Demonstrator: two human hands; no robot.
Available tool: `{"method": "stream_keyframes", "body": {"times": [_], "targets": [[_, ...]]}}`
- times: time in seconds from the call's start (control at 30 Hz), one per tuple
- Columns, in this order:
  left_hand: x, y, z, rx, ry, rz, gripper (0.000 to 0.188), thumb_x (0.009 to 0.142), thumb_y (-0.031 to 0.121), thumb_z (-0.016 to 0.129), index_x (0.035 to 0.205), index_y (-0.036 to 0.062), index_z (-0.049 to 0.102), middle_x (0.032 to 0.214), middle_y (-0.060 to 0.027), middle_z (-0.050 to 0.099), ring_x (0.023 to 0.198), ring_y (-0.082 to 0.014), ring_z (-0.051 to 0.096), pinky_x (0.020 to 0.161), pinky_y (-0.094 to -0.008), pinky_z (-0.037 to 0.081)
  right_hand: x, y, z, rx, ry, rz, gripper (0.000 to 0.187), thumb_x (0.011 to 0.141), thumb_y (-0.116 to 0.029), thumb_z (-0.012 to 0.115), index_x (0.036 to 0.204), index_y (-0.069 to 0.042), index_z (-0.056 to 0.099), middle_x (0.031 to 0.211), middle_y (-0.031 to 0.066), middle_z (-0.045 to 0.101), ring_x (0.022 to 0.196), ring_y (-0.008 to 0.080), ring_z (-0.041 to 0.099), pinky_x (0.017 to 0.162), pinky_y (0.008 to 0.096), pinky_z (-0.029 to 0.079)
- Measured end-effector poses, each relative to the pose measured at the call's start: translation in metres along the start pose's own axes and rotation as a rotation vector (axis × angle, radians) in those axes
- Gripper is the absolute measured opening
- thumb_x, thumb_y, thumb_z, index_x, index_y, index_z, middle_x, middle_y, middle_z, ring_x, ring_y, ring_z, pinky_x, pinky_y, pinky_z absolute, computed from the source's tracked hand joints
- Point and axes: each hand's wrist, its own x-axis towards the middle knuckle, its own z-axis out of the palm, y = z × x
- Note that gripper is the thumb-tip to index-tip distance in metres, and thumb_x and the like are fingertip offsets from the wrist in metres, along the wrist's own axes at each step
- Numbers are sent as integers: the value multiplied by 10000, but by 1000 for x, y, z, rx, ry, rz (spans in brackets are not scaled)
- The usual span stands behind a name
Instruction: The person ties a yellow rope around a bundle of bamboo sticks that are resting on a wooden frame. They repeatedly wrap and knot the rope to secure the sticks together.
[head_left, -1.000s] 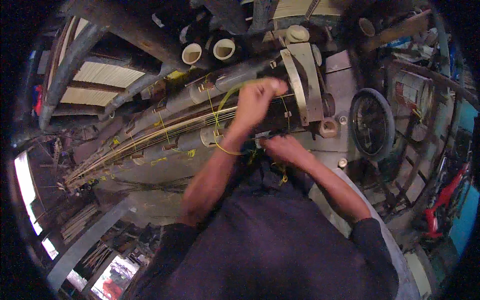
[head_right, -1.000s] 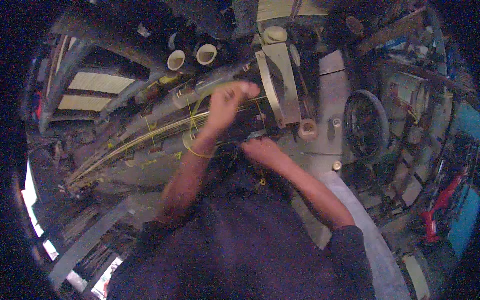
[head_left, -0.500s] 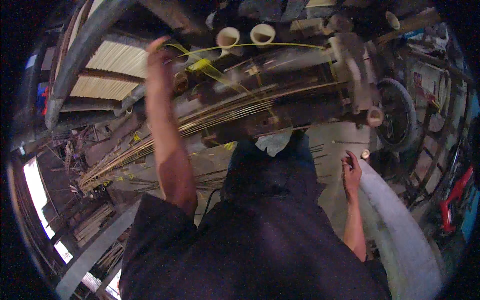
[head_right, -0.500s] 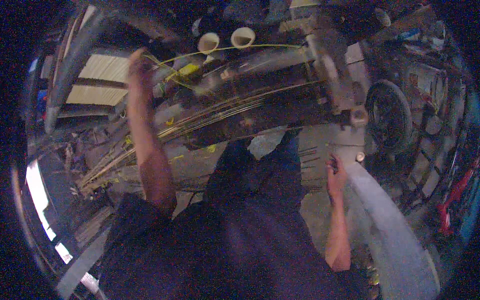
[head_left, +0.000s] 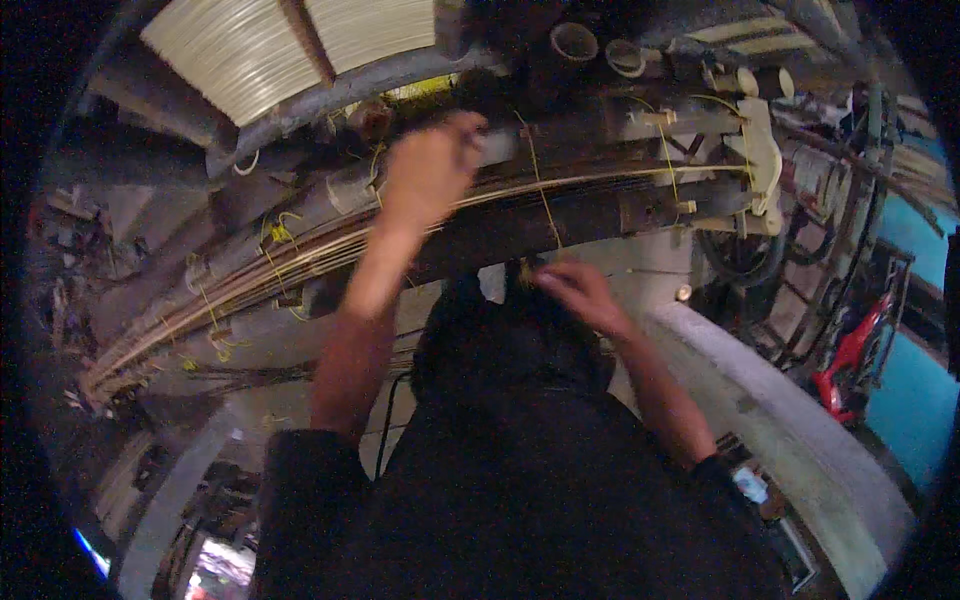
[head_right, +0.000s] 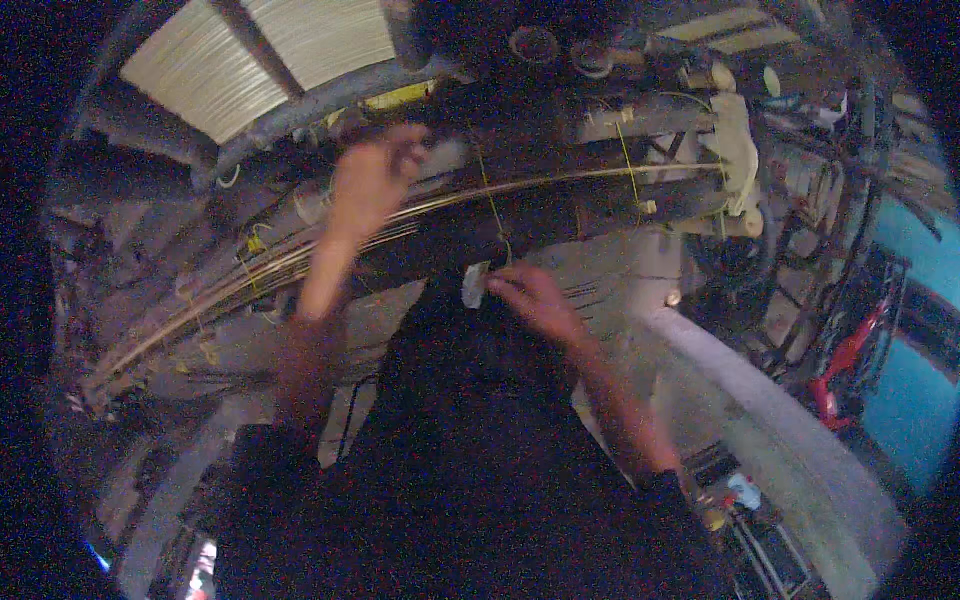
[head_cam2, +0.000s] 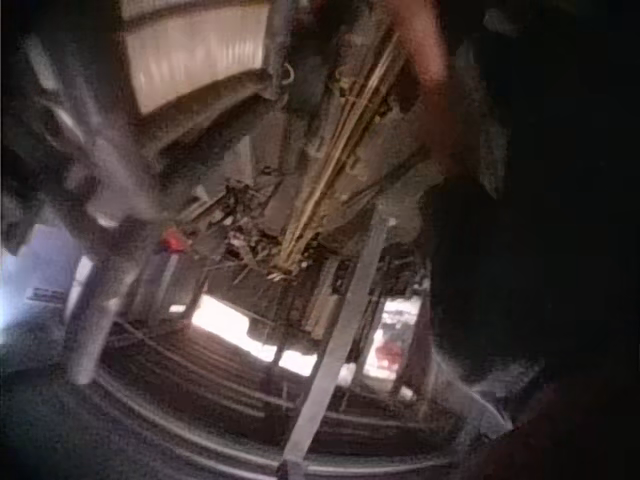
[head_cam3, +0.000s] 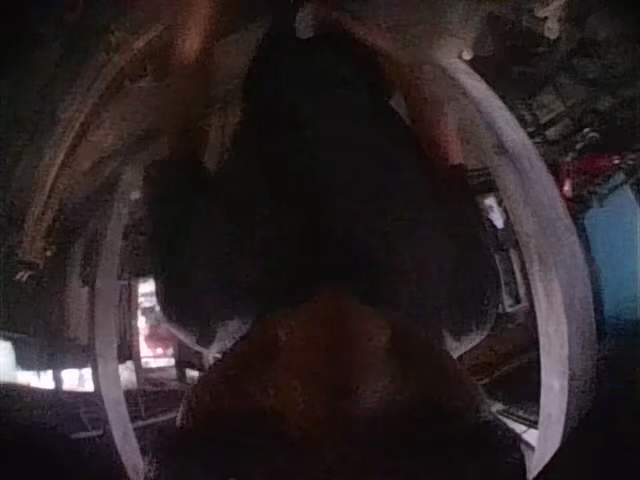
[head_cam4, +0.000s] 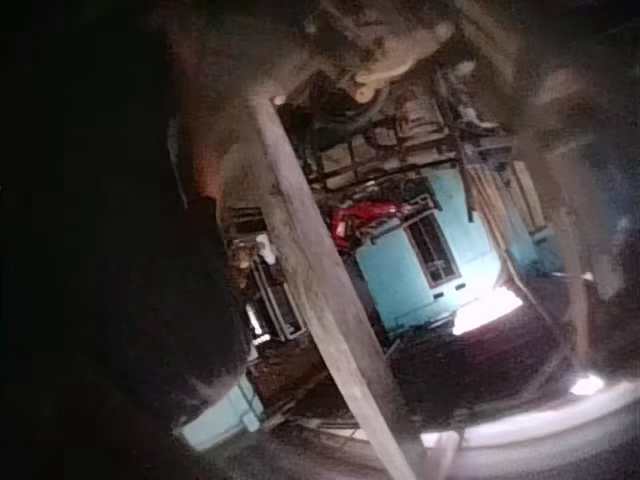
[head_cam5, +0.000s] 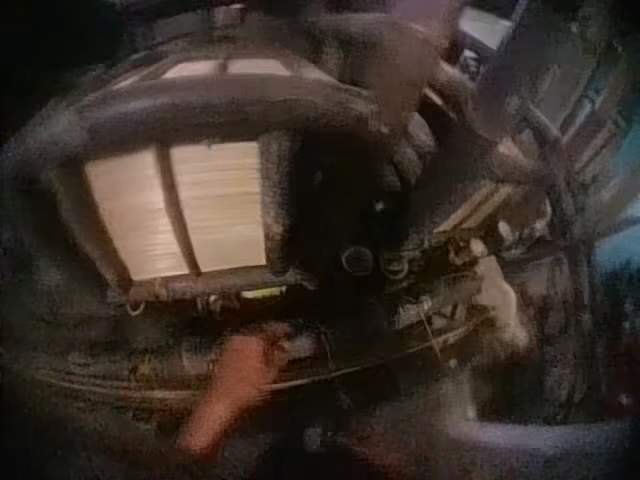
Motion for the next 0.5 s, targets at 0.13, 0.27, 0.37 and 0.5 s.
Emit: {"method": "stream_keyframes", "body": {"times": [0.13, 0.27, 0.37, 0.5], "targets": [[-33, 13, 76, 160, 46, 168, 245, 796, 226, 583, 982, 69, 616, 875, -148, 635, 815, -326, 616, 729, -411, 495, 20, -201, -150, -391, -80, -392, 123, 821, -102, 566, 887, -25, 636, 942, 79, 625, 864, 185, 594, 755, 317, 470], [-32, 34, 83, -345, 452, -5, 223, 794, 257, 595, 910, 69, 632, 844, -153, 627, 770, -313, 623, 698, -415, 498, 122, -245, -115, -528, -481, -950, 253, 809, -135, 579, 1029, -11, 600, 1015, 128, 581, 907, 250, 579, 798, 339, 469], [-26, 27, 80, 162, 195, 3, 217, 810, 296, 589, 879, 98, 648, 769, -156, 628, 713, -312, 626, 665, -415, 501, 176, -213, -134, -473, -269, -494, 411, 863, -166, 542, 1239, -15, 468, 1013, 155, 566, 902, 288, 566, 831, 344, 453], [-27, 36, 87, 378, 62, 23, 268, 842, 365, 549, 844, 122, 663, 652, -137, 617, 592, -318, 614, 565, -410, 501, 222, -112, -105, 213, -127, -412, 379, 861, -181, 549, 1180, 11, 478, 934, 117, 574, 834, 259, 585, 732, 370, 476]]}}
